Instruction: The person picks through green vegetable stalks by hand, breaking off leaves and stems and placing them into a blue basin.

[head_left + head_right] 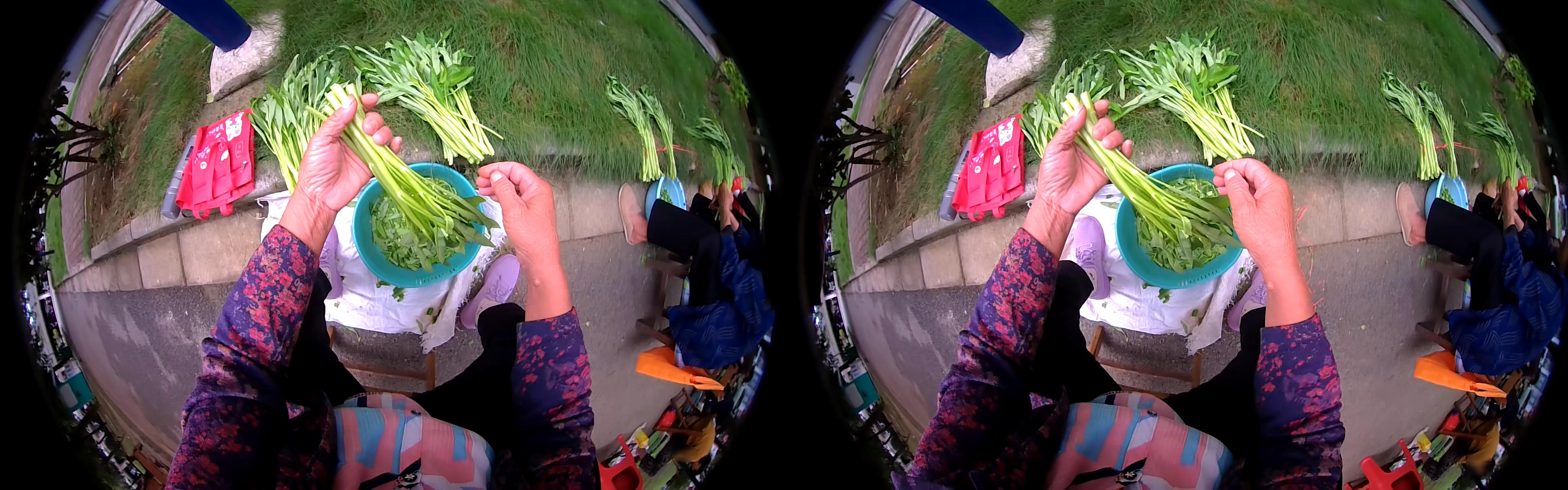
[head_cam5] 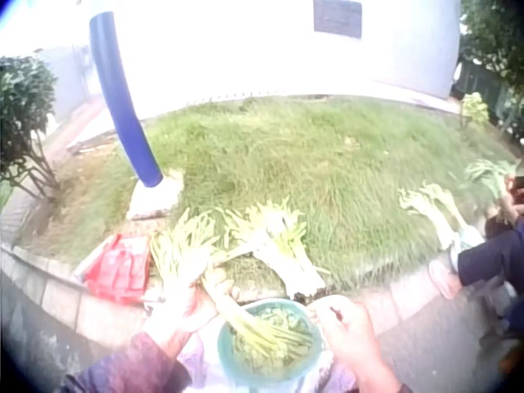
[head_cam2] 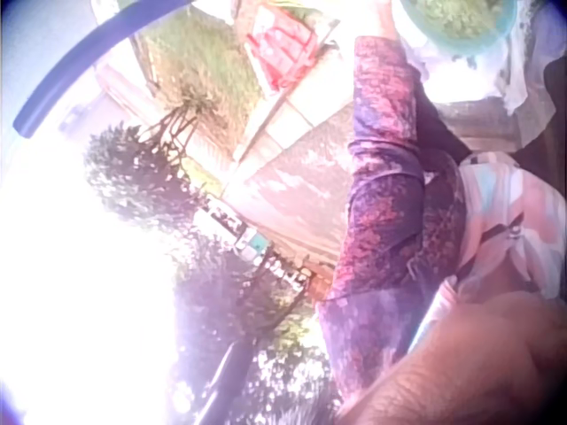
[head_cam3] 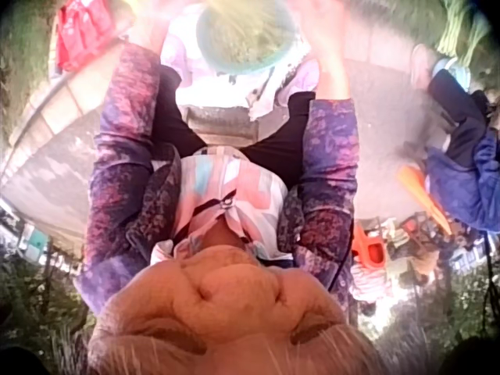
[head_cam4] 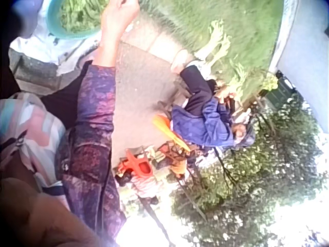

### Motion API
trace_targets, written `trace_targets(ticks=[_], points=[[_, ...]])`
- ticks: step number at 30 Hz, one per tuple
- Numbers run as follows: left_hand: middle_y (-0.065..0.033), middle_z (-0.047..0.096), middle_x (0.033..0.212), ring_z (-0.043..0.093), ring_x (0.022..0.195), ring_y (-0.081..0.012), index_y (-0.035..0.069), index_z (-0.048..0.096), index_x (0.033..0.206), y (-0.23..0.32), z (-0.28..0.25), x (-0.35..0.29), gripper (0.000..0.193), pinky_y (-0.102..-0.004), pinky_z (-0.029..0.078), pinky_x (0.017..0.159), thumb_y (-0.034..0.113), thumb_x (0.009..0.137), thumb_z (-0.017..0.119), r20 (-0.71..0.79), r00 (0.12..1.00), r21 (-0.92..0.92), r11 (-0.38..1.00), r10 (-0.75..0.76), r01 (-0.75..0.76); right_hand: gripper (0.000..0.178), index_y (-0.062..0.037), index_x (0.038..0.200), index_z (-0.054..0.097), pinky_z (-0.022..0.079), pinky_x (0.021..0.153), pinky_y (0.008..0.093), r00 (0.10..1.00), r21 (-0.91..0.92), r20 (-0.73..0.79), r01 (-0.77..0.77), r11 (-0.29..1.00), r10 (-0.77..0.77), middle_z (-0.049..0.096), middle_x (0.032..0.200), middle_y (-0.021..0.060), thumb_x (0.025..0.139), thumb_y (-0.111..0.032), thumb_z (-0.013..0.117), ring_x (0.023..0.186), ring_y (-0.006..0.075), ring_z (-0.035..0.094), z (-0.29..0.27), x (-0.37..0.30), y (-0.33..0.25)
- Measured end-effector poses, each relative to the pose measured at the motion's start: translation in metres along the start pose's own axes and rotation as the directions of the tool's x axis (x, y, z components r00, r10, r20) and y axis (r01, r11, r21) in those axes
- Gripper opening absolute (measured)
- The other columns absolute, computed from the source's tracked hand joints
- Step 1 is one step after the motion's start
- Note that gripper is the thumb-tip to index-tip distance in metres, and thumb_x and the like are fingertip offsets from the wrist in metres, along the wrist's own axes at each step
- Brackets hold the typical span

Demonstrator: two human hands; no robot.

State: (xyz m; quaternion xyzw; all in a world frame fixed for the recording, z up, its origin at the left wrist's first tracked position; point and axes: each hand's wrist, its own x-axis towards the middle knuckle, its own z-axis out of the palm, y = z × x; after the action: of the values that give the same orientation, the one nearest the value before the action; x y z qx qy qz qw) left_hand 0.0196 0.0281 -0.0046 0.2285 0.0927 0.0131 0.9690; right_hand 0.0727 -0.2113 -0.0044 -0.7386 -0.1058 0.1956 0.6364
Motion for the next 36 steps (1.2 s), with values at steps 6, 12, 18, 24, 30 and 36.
trace_targets(ticks=[6,12,18,24,30,36], points=[[0.0058,0.035,0.053,0.034,0.046,-0.0072,0.005,0.056,0.111,0.002,-0.004,-0.001,0.023,-0.0286,0.043,0.071,0.019,0.093,0.051,-0.042,0.999,0.1,0.995,-0.014,0.018,0.017,0.0037,0.09,0.063,0.047,0.067,0.022,0.997,0.039,-0.078,0.001,0.999,0.002,0.064,0.08,0.0049,0.089,-0.012,0.056,0.073,0.0083,0.057,-0.004,-0.002,-0.003],[0.0057,0.036,0.047,0.034,0.041,-0.0085,0.005,0.059,0.109,0.008,0.0,-0.002,0.025,-0.027,0.039,0.069,0.006,0.087,0.046,0.197,0.98,-0.017,1.0,0.011,-0.008,0.011,0.0004,0.087,0.066,0.044,0.062,0.02,0.999,-0.023,-0.023,-0.032,0.999,0.032,0.061,0.073,-0.001,0.084,-0.009,0.063,0.069,0.0038,0.053,-0.008,-0.005,-0.004],[0.0046,0.04,0.048,0.037,0.041,-0.0089,0.005,0.049,0.124,0.018,0.005,-0.007,0.042,-0.0254,0.036,0.069,0.006,0.082,0.046,0.313,0.95,-0.05,0.998,-0.006,0.022,0.016,0.0007,0.098,0.062,0.044,0.065,0.0192,1.0,-0.02,0.022,-0.007,1.0,0.008,0.062,0.079,0.0002,0.083,-0.004,0.062,0.071,0.0047,0.055,0.0,-0.007,-0.003],[0.0047,0.037,0.049,0.038,0.046,-0.0088,0.005,0.05,0.125,0.025,-0.003,-0.003,0.041,-0.0272,0.038,0.073,0.007,0.084,0.044,0.367,0.93,-0.09,0.995,-0.014,0.05,0.018,0.0013,0.099,0.061,0.046,0.067,0.02,0.993,0.028,0.111,-0.045,0.999,0.041,0.064,0.082,0.0021,0.081,-0.001,0.061,0.073,0.0056,0.057,0.008,-0.007,-0.002],[0.0041,0.035,0.053,0.037,0.049,-0.0084,0.006,0.049,0.125,0.016,0.0,0.002,0.034,-0.0292,0.04,0.077,0.015,0.092,0.049,0.179,0.984,-0.073,0.997,-0.011,0.025,0.013,0.0024,0.09,0.064,0.048,0.066,0.0224,0.98,0.132,0.194,-0.082,0.988,0.056,0.064,0.079,0.0025,0.08,-0.004,0.065,0.07,0.0068,0.057,0.022,-0.011,-0.012],[0.0035,0.039,0.069,0.044,0.067,-0.0103,0.005,0.047,0.124,0.014,-0.001,0.002,0.039,-0.0439,0.043,0.093,0.021,0.09,0.057,0.182,0.982,-0.009,0.999,-0.048,0.05,0.018,0.0032,0.096,0.063,0.048,0.072,0.0227,0.922,-0.115,0.388,0.053,0.992,-0.004,0.065,0.085,0.0022,0.083,-0.009,0.066,0.076,0.0074,0.059,0.037,-0.015,-0.008]])
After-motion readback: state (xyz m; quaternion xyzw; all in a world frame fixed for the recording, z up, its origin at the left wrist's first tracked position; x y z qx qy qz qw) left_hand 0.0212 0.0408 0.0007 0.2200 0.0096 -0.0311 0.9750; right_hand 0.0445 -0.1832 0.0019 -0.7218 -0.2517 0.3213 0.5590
